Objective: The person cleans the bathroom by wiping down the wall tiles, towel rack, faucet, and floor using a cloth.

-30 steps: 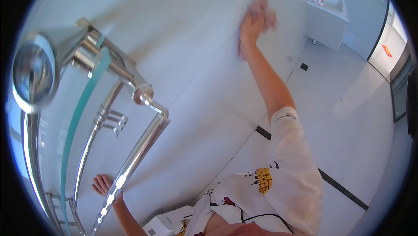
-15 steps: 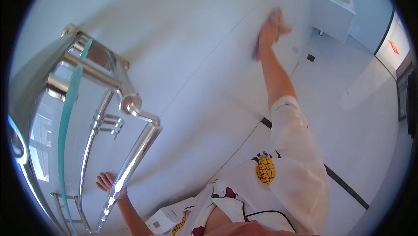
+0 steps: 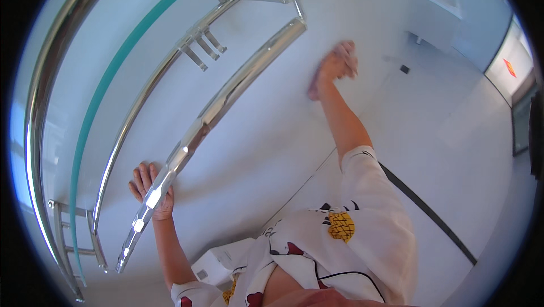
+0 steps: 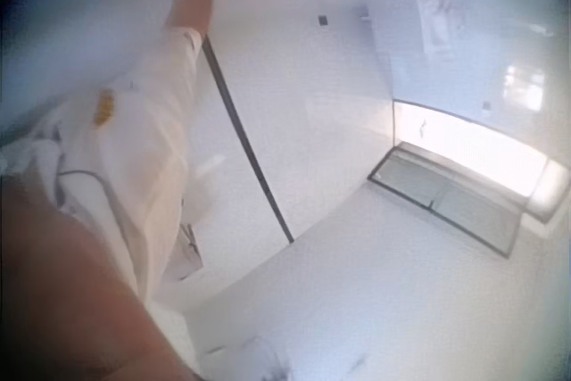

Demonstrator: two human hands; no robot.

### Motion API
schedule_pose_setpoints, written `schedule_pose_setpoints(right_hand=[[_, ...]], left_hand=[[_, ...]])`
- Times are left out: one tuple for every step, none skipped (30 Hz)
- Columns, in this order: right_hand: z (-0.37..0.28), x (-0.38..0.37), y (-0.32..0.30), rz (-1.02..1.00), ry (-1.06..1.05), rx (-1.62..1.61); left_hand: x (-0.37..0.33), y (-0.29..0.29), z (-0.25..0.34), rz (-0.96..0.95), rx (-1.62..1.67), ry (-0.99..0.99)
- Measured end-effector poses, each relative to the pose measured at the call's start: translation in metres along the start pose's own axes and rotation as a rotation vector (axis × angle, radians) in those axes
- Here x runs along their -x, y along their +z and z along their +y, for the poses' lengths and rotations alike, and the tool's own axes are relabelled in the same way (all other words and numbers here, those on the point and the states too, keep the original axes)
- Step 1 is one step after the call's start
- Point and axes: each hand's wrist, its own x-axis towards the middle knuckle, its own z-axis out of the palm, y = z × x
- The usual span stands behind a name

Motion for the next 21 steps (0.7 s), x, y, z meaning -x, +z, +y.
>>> schedule_pose_setpoints(right_hand=[[-0.063,0.012,0.014,0.012,-0.01,0.102],[-0.073,0.009,0.017,-0.063,-0.148,0.318],[-0.092,0.022,0.022,-0.15,-0.138,0.091],[-0.1,0.034,0.025,-0.18,-0.249,0.135],[-0.097,0.053,0.029,-0.299,-0.079,0.193],[-0.14,0.092,0.023,-0.325,-0.29,0.36],[-0.156,0.117,0.016,-0.473,-0.236,0.38],[-0.185,0.149,0.009,-0.542,-0.182,0.403],[-0.182,0.178,0.008,-0.523,-0.334,0.261],[-0.18,0.207,0.002,-0.546,-0.317,0.259],[-0.178,0.234,-0.006,-0.584,-0.47,0.238],[-0.177,0.262,-0.015,-0.624,-0.619,0.209],[-0.178,0.293,-0.027,-0.715,-0.622,0.213],[-0.182,0.33,-0.039,-0.813,-0.619,0.204],[-0.172,0.358,-0.051,-0.968,-0.662,0.307],[-0.175,0.383,-0.054,-0.982,-0.641,0.305],[-0.179,0.405,-0.056,-1.039,-0.539,0.153],[-0.186,0.425,-0.059,-1.099,-0.432,-0.017],[-0.203,0.421,-0.056,-1.313,0.208,-0.511],[-0.204,0.423,-0.059,-1.315,0.211,-0.512],[-0.206,0.423,-0.063,-1.468,0.216,-0.467]], left_hand=[[0.0,-0.003,-0.001,0.014,-0.009,-0.007],[-0.006,0.0,0.0,0.046,-0.005,-0.006],[-0.008,0.0,-0.001,0.05,0.048,-0.011],[-0.01,0.001,0.0,0.067,0.074,-0.009],[-0.012,-0.001,-0.001,0.044,0.09,0.004],[-0.004,0.002,-0.003,-0.002,0.096,0.003],[-0.004,0.005,-0.004,0.056,0.217,-0.006],[-0.006,0.004,-0.004,0.021,0.231,-0.003],[-0.009,0.002,-0.003,0.012,0.247,-0.012],[-0.007,0.004,-0.002,-0.047,0.319,-0.056],[-0.014,0.004,0.001,-0.034,0.363,-0.047],[-0.025,-0.001,0.004,0.033,0.386,0.008],[-0.032,-0.008,0.009,0.013,0.418,0.012],[-0.03,-0.016,0.007,0.058,0.347,0.037],[-0.028,-0.022,0.012,0.016,0.444,0.061],[-0.024,-0.029,0.017,-0.023,0.538,0.083],[-0.011,-0.034,0.022,-0.043,0.536,0.085],[0.01,-0.041,0.024,-0.059,0.582,0.04],[0.025,-0.04,0.029,-0.055,0.646,0.006],[0.038,-0.04,0.03,-0.057,0.644,0.004],[0.05,-0.043,0.03,-0.044,0.688,-0.089]])
